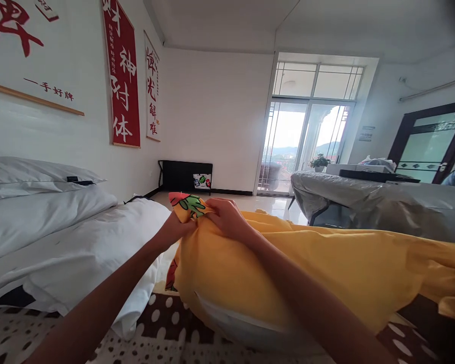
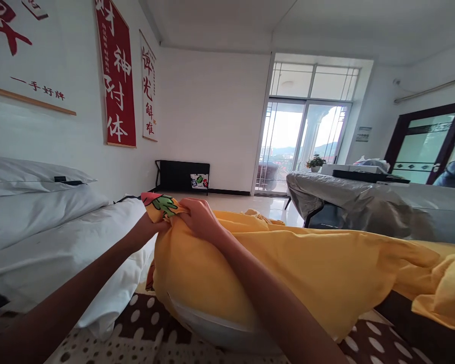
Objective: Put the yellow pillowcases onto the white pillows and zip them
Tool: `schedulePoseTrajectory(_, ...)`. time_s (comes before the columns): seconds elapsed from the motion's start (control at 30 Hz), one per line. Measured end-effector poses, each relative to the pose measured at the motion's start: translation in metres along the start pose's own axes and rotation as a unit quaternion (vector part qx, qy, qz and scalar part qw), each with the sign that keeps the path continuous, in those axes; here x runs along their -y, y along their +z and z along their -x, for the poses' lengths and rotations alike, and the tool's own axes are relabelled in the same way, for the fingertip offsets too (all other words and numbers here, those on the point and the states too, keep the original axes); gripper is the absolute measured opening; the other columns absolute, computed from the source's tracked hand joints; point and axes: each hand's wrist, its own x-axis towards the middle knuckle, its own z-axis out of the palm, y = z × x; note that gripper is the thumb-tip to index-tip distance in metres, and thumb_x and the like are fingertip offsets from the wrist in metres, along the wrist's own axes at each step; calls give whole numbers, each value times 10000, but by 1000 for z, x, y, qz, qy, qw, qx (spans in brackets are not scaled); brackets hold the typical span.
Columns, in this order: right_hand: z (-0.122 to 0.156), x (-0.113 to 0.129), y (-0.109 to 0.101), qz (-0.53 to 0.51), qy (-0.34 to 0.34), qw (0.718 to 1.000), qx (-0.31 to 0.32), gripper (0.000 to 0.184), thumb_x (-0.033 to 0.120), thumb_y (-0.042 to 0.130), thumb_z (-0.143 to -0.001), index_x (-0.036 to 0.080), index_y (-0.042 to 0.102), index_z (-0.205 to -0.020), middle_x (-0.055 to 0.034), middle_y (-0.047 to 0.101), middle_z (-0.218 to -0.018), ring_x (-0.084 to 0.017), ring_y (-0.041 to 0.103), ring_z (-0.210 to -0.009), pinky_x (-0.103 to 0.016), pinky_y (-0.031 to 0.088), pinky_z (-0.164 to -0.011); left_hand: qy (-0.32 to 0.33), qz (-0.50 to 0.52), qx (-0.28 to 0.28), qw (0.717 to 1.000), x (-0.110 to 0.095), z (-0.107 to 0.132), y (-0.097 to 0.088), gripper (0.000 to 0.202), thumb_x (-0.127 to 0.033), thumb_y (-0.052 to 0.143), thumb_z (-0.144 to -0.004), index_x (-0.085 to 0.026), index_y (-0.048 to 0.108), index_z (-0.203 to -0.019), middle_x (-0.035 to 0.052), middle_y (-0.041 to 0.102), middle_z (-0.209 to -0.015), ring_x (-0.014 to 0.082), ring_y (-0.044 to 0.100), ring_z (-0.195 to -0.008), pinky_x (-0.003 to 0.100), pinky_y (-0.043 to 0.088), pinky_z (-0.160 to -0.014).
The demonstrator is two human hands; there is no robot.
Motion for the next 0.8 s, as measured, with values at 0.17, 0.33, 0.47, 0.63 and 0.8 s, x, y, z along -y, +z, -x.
schedulePoseTrajectory(0.17,14,-6,-10,38,80,996,-18,242,398,569,-813,223,608,-974,-4,624,-788,-164,522,-741,-276,378,-697,-128,140,23,982,6,-1,-12,318,-117,554,-569,-178,670,-859,46,708,-912,243,647,-851,324,497,-714)
schedulePoseTrajectory(0.33,38,0,-16,196,-40,959,-201,146,211,478,-861,195,609,-800,-84,605,-862,-199,528,-815,-325,392,-750,-106,155,111,976,4,2,-20,324,-209,724,-666,-201,679,-987,74,696,-1038,252,636,-976,356,477,-875)
schedulePoseTrajectory(0.47,47,18,0,256,-72,958,-106,242,172,464,-881,213,585,-675,-48,608,-719,-184,532,-714,-308,370,-676,-80,162,96,979,0,2,-9,377,-263,744,-704,-190,647,-1060,92,686,-1061,252,642,-970,350,492,-852)
schedulePoseTrajectory(0.63,39,26,19,244,-3,967,-71,203,165,414,-894,219,586,-799,-50,636,-777,-181,557,-673,-293,310,-583,-69,171,-9,983,-7,1,12,351,-304,752,-699,-166,650,-1006,88,694,-1023,247,643,-949,331,505,-813)
schedulePoseTrajectory(0.8,22,10,21,230,39,970,-65,160,206,423,-895,208,548,-796,-14,662,-738,-156,550,-582,-279,233,-520,-47,182,-25,982,-14,1,21,407,-272,771,-670,-176,650,-1046,77,692,-1031,236,638,-945,335,500,-839)
